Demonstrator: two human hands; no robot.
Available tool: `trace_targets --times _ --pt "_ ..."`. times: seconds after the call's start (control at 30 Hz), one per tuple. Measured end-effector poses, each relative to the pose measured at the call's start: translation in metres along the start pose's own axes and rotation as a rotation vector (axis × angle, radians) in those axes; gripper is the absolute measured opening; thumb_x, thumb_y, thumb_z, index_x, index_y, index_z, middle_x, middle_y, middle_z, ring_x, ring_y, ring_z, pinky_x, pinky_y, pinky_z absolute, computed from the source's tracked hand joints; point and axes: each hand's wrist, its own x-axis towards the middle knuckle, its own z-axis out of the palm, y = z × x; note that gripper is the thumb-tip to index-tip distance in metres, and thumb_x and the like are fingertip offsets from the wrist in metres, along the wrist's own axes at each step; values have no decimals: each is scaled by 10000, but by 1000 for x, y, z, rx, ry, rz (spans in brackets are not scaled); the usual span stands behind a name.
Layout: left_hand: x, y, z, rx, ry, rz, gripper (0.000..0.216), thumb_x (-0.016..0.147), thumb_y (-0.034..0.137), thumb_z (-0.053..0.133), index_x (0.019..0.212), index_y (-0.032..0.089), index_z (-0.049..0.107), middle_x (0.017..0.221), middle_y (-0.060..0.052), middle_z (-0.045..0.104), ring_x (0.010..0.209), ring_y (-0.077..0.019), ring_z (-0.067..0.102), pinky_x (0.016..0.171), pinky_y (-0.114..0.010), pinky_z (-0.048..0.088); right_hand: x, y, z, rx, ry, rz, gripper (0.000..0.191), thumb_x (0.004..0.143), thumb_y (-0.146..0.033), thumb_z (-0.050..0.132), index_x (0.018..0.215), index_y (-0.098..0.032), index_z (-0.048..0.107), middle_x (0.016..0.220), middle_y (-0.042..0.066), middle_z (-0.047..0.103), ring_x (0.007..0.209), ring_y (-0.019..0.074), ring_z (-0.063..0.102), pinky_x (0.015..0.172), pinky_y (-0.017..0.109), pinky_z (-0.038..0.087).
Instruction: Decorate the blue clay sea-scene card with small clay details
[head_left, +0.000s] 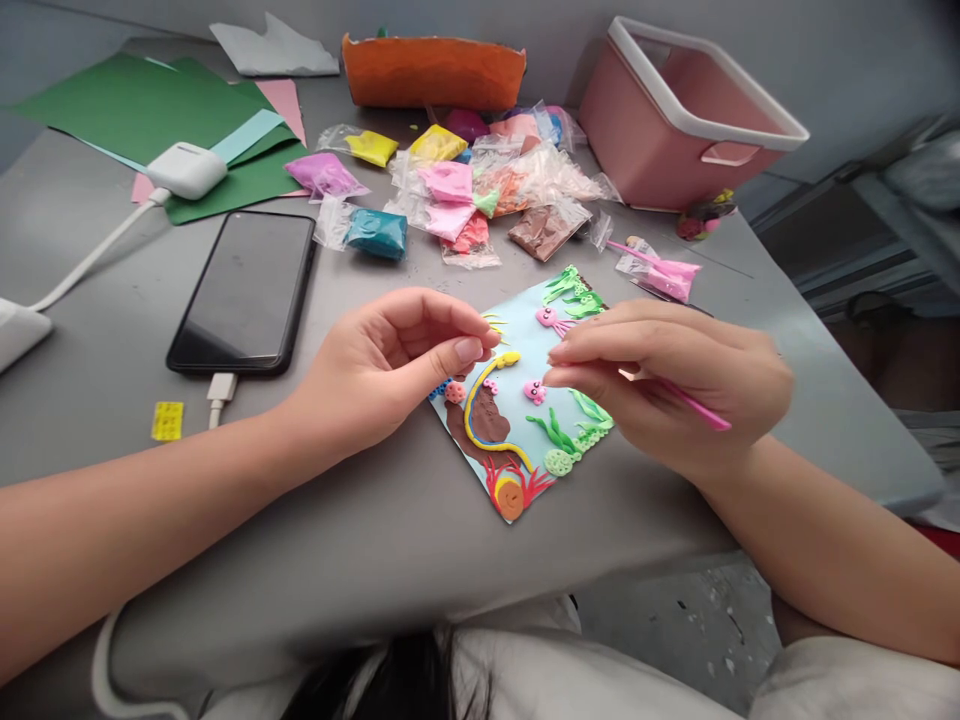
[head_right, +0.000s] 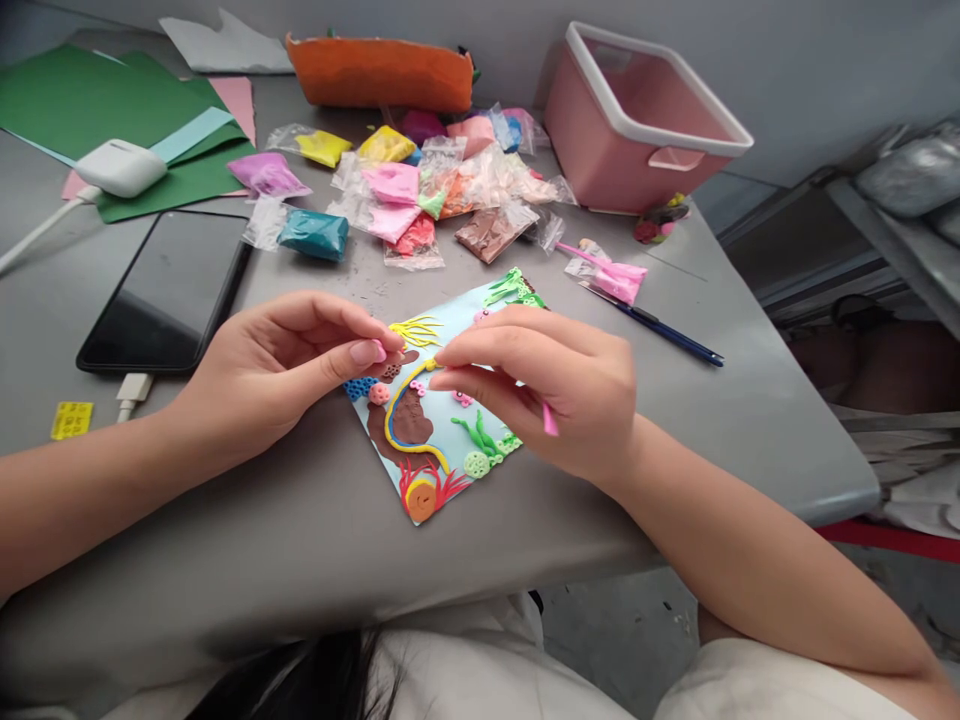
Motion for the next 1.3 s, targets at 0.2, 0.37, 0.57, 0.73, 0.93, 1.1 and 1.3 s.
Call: trace_targets --times 0.2,0.37,0.57,0.73,0.93,1.1,1.3 --pt "0 -1 0 -12 -6 -2 211 819 360 875 875 198 752 933 -37 815 934 -203 783 845 -286 650 -2 6 0 -42 -300 13 113 938 -239 746 879 -221 652 726 -7 705 608 115 635 593 236 535" --pt "0 -1 0 -27 -16 -3 182 826 334 872 874 200 759 946 -40 817 953 -209 783 874 -298 645 -5 8 1 -69 -419 -19 49 983 -195 671 957 -207 631 780 15 708 676 124 654 631 239 530" --pt "0 -1 -1 -30 -20 -11 199 816 350 881 872 205 757 955 -41 817 971 -222 785 903 -316 652 -6 8 3 -94 -461 -27 62 971 -176 674 939 -200 625 792 9 684 698 126 644 617 237 525" --pt "0 -1 -1 -61 -33 1 114 846 277 855 859 216 758 935 -12 814 957 -183 783 899 -267 641 -9 7 9 -9 -410 -35 129 971 -96 619 1034 -190 681 924 35 741 780 138 682 651 241 537" --pt "0 -2 0 -61 -23 -3 166 823 322 876 860 210 759 949 -33 813 969 -215 784 916 -318 640 -18 11 10 -60 -446 15 339 886 16 546 1057 -214 727 966 35 727 735 135 631 578 249 459" --pt "0 -1 0 -59 -26 -6 162 819 325 878 860 219 763 954 -30 812 973 -218 783 923 -325 635 -19 14 10 -64 -467 -8 385 876 23 551 1105 -236 722 1007 40 725 761 137 635 578 243 464" --pt "0 -1 -1 -62 -28 4 115 846 270 854 864 207 760 927 -13 812 947 -185 783 891 -272 641 -14 12 11 -65 -425 -13 162 977 -133 634 1105 -218 685 1001 67 716 816 148 663 683 280 553"
